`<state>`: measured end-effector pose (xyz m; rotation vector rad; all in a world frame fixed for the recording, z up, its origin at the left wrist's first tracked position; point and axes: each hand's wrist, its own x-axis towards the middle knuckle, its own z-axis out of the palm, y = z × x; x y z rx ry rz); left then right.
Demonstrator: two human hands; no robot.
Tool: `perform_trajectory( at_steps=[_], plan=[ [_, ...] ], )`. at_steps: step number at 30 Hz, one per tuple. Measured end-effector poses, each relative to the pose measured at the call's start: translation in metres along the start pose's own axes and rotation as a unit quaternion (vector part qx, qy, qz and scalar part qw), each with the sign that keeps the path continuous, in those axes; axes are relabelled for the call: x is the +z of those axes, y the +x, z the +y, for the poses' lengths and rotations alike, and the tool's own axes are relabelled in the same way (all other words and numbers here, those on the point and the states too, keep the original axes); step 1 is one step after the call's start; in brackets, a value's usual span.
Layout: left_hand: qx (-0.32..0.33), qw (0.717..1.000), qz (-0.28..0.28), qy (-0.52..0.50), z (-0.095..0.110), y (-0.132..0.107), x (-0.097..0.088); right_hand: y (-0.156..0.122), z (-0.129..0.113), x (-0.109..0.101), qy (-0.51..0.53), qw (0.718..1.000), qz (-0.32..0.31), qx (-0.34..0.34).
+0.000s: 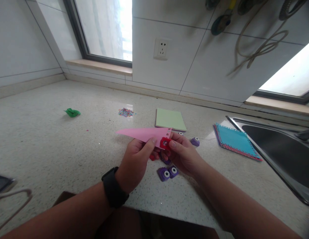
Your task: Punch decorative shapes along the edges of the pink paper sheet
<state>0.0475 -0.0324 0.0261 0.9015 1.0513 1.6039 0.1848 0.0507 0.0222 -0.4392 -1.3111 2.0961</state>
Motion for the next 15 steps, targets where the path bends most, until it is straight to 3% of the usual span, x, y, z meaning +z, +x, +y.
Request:
perform_trajectory(
  at_steps=[15],
  plan=[
    [-0.023, 0.998, -0.029, -0.045, -0.0020, -0.0003, 0.0003, 0.0008, -0.0024, 0.0029, -0.011, 1.000, -0.021, -0.008]
  ],
)
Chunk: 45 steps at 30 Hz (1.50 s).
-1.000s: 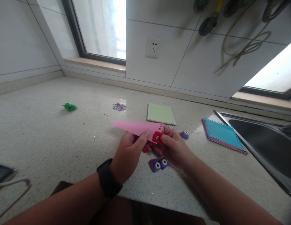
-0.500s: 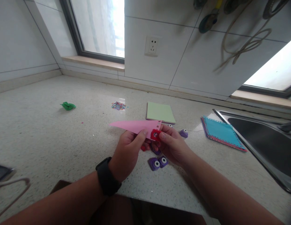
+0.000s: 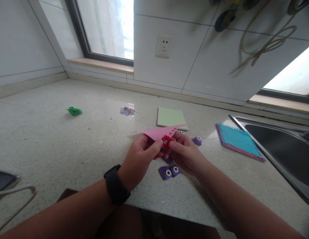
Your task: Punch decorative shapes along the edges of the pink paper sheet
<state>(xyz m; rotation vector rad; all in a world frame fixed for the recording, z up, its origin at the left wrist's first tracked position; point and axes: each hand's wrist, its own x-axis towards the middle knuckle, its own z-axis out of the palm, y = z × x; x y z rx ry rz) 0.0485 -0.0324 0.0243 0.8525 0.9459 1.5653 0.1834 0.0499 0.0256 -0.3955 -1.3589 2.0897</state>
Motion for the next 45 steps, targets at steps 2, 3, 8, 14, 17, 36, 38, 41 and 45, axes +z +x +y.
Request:
perform_trajectory(
  at_steps=[2, 3, 8, 14, 17, 36, 38, 41, 45],
  plan=[
    [0.001, 1.000, -0.005, 0.000, 0.000, 0.000, -0.001, 0.000, -0.001, 0.000, -0.011, 1.000, -0.015, 0.006],
    [0.001, 1.000, -0.005, 0.003, 0.000, 0.000, -0.001, 0.000, -0.002, 0.000, -0.016, 1.000, -0.022, 0.010],
    [0.003, 1.000, 0.002, 0.031, 0.000, 0.001, -0.003, -0.006, 0.001, -0.008, -0.073, 0.996, -0.033, 0.029],
    [0.001, 0.998, 0.016, 0.068, -0.004, 0.002, -0.005, -0.013, 0.006, -0.016, -0.184, 0.982, 0.008, 0.040],
    [-0.004, 0.997, 0.012, 0.080, -0.005, 0.001, -0.003, -0.012, 0.008, -0.012, -0.208, 0.978, 0.017, 0.032],
    [0.089, 0.938, 0.008, 0.336, 0.009, -0.014, -0.001, -0.011, 0.020, -0.009, -0.177, 0.981, 0.081, 0.003],
    [0.092, 0.942, 0.006, 0.323, 0.010, -0.013, -0.002, -0.010, 0.019, -0.010, -0.178, 0.982, 0.066, 0.000],
    [0.087, 0.954, 0.010, 0.288, 0.009, -0.013, -0.003, -0.011, 0.018, -0.011, -0.184, 0.981, 0.054, -0.001],
    [0.069, 0.966, 0.013, 0.250, 0.008, -0.012, -0.001, -0.012, 0.019, -0.013, -0.190, 0.981, 0.048, -0.002]
  ],
)
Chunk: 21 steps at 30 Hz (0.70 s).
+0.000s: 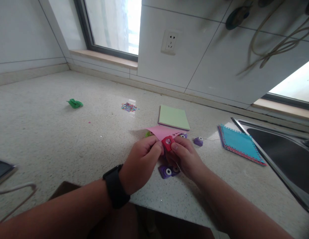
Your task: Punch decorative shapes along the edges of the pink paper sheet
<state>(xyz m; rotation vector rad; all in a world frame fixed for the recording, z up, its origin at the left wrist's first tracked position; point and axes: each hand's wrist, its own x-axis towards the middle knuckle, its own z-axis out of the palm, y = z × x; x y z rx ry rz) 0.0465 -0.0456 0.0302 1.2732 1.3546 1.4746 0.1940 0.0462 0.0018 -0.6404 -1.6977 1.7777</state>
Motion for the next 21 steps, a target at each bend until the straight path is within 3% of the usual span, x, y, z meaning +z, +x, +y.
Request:
perform_trajectory(
  at_steps=[10, 21],
  plan=[
    [-0.026, 0.998, 0.010, -0.058, -0.0076, 0.0043, 0.0006, 0.0014, -0.0054, 0.0020, 0.028, 0.999, -0.025, 0.016],
    [-0.016, 0.995, -0.024, -0.100, -0.0051, 0.0041, -0.0008, -0.0013, -0.0060, -0.0025, -0.052, 0.998, -0.022, 0.034]
  ],
)
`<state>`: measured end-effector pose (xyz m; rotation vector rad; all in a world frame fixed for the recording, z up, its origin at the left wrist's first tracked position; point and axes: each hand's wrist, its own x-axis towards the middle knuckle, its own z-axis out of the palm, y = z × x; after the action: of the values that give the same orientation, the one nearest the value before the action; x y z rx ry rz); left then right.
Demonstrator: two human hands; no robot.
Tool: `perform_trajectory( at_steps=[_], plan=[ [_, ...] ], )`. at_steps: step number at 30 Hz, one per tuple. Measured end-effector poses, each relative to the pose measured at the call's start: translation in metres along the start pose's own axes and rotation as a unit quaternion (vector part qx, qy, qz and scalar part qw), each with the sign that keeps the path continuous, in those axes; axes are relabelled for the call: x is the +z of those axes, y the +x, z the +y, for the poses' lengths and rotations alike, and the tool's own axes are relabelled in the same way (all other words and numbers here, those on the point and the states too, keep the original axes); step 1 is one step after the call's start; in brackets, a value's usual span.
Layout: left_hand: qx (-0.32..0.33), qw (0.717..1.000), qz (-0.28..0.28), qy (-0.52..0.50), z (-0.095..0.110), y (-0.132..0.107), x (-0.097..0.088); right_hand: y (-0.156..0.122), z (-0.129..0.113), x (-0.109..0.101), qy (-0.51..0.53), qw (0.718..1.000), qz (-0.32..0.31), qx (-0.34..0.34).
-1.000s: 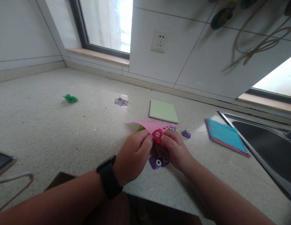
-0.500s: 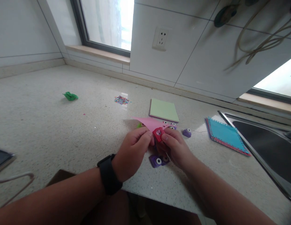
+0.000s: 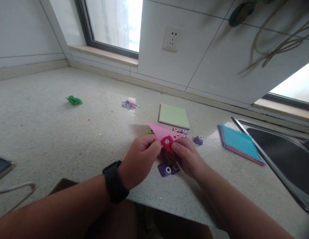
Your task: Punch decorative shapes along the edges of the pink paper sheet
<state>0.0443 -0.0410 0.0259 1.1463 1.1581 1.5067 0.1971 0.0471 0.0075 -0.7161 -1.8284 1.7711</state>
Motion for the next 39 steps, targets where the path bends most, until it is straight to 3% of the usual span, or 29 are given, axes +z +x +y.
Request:
perform_trajectory(
  at_steps=[17, 33, 39],
  plan=[
    [0.003, 0.999, -0.017, 0.030, 0.0000, -0.0047, 0.0020, 0.0001, -0.0007, 0.0016, -0.001, 0.999, -0.018, -0.040],
    [0.000, 0.997, -0.028, 0.067, -0.0013, -0.0076, 0.0051, -0.0005, -0.0051, 0.0030, 0.005, 0.999, -0.029, -0.026],
    [0.002, 0.997, -0.018, 0.078, 0.0026, -0.0098, 0.0067, -0.0030, -0.0033, 0.0052, 0.034, 0.997, -0.016, -0.062]
  ],
)
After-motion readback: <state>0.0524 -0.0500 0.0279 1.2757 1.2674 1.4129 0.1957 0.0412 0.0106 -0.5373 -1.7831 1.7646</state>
